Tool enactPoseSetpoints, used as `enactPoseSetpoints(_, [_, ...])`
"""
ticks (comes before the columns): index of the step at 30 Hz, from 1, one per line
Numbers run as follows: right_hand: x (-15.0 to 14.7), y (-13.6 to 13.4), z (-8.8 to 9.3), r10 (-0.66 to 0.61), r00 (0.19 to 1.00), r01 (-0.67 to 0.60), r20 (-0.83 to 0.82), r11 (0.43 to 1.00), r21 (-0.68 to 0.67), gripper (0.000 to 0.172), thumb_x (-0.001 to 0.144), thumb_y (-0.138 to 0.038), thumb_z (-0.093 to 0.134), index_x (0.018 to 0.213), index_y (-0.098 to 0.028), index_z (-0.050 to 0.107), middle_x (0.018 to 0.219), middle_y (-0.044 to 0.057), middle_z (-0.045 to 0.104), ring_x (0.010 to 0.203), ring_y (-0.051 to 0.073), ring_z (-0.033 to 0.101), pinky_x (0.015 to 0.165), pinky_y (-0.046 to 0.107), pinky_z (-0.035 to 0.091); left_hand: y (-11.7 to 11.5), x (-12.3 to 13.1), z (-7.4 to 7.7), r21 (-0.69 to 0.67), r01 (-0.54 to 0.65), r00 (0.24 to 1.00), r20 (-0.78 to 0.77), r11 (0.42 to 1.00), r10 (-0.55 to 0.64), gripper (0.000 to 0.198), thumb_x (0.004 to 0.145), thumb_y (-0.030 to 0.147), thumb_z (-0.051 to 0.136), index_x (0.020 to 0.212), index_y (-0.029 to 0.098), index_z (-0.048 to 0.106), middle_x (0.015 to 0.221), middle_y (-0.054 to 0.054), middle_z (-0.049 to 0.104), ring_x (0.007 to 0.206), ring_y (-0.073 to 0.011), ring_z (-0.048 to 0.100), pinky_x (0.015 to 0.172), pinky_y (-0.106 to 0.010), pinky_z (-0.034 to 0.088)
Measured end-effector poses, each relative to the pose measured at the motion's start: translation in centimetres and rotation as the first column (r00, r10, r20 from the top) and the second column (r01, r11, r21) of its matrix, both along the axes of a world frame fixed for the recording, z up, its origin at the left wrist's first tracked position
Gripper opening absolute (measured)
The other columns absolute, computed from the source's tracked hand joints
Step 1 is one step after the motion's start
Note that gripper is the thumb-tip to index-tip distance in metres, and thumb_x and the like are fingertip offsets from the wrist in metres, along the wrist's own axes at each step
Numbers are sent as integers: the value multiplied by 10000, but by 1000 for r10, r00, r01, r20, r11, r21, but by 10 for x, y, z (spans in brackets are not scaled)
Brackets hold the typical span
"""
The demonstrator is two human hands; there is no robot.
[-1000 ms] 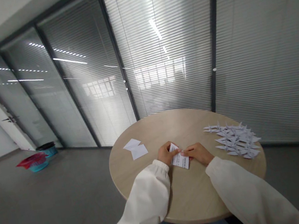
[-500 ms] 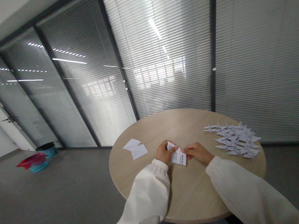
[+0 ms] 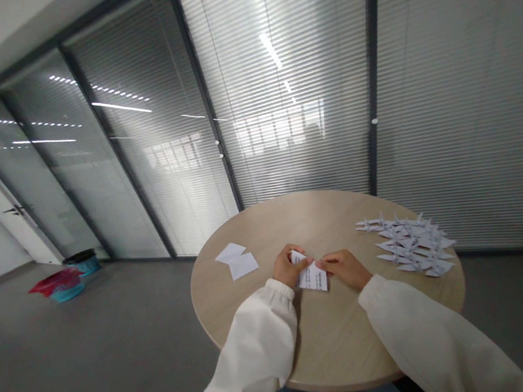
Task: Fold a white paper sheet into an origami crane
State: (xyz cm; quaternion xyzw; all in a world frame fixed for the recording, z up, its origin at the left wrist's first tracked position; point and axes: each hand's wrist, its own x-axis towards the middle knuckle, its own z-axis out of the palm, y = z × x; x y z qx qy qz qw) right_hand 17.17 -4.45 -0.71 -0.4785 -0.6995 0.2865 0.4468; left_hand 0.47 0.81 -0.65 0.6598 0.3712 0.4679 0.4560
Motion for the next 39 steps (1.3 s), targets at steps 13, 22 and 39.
enactPoseSetpoints(13, [3, 8, -8, -22, 990, 14, -140, 998, -54, 270, 710, -390, 588, 739, -139, 683, 693, 48, 683, 644, 166, 607, 607, 258, 464, -1, 1, 2, 3, -110, 992, 62, 994, 109, 384, 543, 275, 719, 816, 169, 470, 531, 69, 503, 455, -87, 510, 401, -160, 344])
enactPoseSetpoints(22, [1, 4, -4, -62, 993, 58, -96, 997, -41, 222, 717, -354, 568, 669, -153, 648, 672, 40, 680, 652, 167, 617, 636, 261, 468, -5, -1, 6, 11, -83, 996, -7, 996, 83, 478, 537, 274, 728, 934, 167, 484, 529, 63, 546, 422, -81, 494, 404, -161, 341])
enactPoseSetpoints(39, [-3, -1, -2, 12, 996, -9, -90, 1000, 26, 211, 723, -361, 596, 736, -155, 641, 696, 42, 672, 650, 161, 605, 615, 247, 449, -9, 0, 4, 34, -31, 995, -97, 999, 35, 427, 543, 273, 728, 874, 178, 476, 479, 84, 503, 406, -68, 450, 386, -147, 309])
